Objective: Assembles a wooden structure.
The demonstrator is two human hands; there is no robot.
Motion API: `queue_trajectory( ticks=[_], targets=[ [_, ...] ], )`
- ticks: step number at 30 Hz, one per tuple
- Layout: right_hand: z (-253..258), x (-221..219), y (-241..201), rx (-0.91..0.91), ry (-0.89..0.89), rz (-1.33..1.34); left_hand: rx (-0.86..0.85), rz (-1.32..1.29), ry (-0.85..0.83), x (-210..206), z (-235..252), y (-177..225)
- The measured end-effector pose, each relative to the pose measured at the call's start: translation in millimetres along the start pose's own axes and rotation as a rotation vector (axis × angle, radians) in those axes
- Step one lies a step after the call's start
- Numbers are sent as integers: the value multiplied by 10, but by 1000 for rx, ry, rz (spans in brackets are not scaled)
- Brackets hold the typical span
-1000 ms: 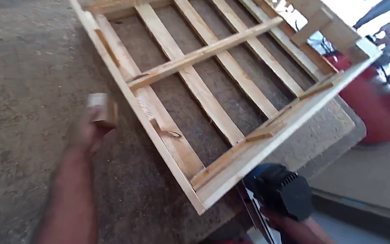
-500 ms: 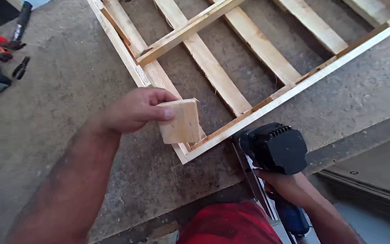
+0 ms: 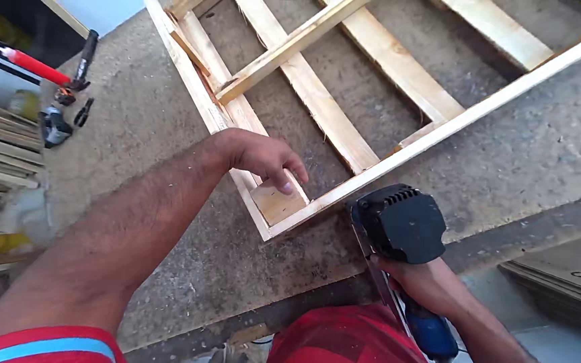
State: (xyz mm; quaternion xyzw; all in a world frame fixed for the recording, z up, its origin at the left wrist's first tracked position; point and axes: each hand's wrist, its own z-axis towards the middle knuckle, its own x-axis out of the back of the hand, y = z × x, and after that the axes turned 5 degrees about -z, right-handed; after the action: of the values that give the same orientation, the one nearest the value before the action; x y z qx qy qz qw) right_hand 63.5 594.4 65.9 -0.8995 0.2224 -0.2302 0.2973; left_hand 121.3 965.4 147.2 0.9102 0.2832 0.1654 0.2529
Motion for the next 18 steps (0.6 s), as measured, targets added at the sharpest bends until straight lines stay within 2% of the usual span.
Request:
queue_trajectory(
  ticks=[2,5,8,11,18],
  targets=[
    [-1,14,12,-5,-2,4,19,-93,71,-108,-10,-129],
    [7,38,13,-13,-4,13,31,-90,313,-400,26,-243],
    [12,33,18,-27,-2,3,100,168,545,-571,115,-210],
    [-2,14,20,-24,-2,-10,179,321,571,-565,171,-138],
    [-25,-41,27,-41,17,-41,40,308,518,-531,232,-217]
  ],
)
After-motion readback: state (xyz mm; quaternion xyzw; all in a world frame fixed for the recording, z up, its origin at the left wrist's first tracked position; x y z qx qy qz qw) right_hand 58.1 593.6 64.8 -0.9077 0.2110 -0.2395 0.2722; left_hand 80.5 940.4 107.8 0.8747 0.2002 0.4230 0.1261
